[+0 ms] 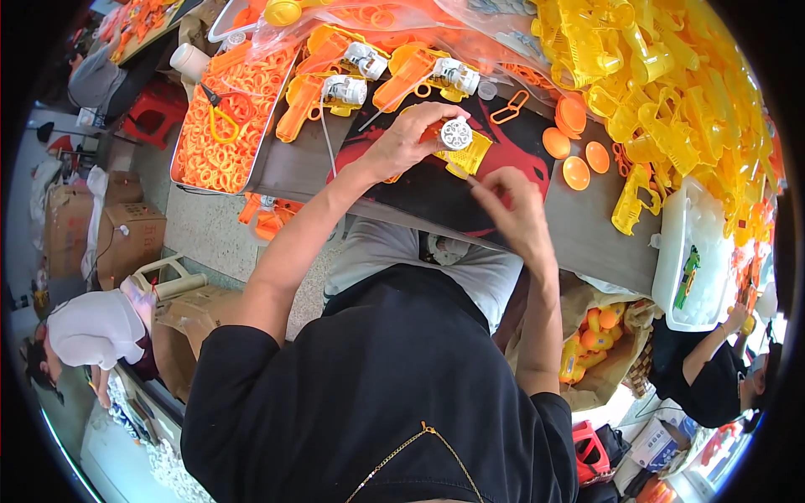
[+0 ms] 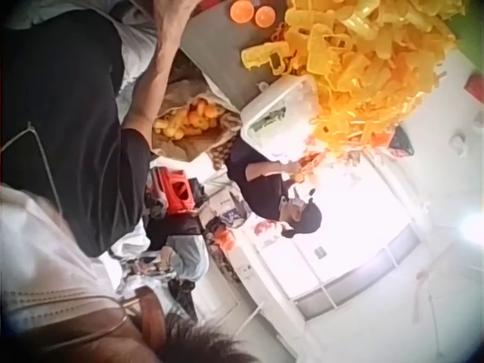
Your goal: Assemble toy guns by applying stickers and small components at a factory workbench.
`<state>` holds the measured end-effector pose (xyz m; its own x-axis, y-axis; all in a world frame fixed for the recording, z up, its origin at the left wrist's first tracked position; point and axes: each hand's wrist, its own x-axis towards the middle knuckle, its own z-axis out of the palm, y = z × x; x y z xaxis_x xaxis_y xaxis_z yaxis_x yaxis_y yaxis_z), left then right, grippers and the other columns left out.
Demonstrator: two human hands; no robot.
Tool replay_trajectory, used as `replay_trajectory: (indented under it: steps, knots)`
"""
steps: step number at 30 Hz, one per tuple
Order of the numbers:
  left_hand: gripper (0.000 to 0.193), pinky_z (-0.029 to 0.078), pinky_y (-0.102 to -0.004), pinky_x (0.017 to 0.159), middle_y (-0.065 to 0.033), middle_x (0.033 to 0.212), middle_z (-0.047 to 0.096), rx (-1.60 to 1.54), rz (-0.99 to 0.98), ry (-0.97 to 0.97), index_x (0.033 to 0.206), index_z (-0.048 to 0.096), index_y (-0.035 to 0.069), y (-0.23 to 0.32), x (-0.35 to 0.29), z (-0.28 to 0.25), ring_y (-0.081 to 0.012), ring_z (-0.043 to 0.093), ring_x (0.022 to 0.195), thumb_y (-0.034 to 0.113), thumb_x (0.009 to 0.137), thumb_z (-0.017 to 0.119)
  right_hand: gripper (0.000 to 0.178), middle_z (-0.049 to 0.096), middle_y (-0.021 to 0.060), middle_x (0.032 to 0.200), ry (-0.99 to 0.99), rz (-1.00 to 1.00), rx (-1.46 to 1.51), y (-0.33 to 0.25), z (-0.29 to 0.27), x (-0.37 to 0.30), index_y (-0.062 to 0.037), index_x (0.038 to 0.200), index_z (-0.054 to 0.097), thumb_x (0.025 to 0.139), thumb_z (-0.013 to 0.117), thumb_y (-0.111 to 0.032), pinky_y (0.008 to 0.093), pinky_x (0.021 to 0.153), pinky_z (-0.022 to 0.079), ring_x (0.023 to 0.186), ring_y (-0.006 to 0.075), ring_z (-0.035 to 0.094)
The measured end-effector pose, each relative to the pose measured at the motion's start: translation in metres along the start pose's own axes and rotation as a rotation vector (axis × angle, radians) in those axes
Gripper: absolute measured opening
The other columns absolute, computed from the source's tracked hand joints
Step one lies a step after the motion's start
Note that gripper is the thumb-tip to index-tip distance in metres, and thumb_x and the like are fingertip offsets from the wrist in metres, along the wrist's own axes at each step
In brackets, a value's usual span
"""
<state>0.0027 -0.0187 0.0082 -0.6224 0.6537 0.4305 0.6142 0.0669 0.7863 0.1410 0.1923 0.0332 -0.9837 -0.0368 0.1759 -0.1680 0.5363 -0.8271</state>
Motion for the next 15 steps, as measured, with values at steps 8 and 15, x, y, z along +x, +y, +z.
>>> replay_trajectory:
  steps: [8, 15]
  knots:
    - [0.051, 0.048, -0.0404, 0.103, -0.0096, 0.128, 0.064, 0.175, 0.123, 0.003, 0.134, 0.060, 0.006, 0.004, 0.001, 0.002, -0.0295, 0.061, 0.120, 0.004, 0.085, 0.076, 0.012, 0.064, 0.0074, 0.092, 0.126, 0.108, 0.160, -0.013, 0.037, -0.011, -0.0034, 0.100, 0.068, 0.089, 0.072, -0.007, 0.0441, 0.091, 0.046, 0.094, 0.0236, 0.062]
    - [0.052, 0.047, -0.0379, 0.108, -0.0083, 0.134, 0.064, 0.014, 0.005, 0.006, 0.137, 0.059, 0.006, 0.000, -0.001, -0.003, -0.0257, 0.060, 0.125, 0.004, 0.087, 0.075, 0.095, 0.051, 0.0211, 0.146, 0.079, -0.090, -0.276, 0.025, 0.031, 0.026, -0.0039, 0.153, 0.039, 0.074, 0.089, -0.019, 0.0479, 0.117, 0.033, 0.134, 0.0384, 0.048]
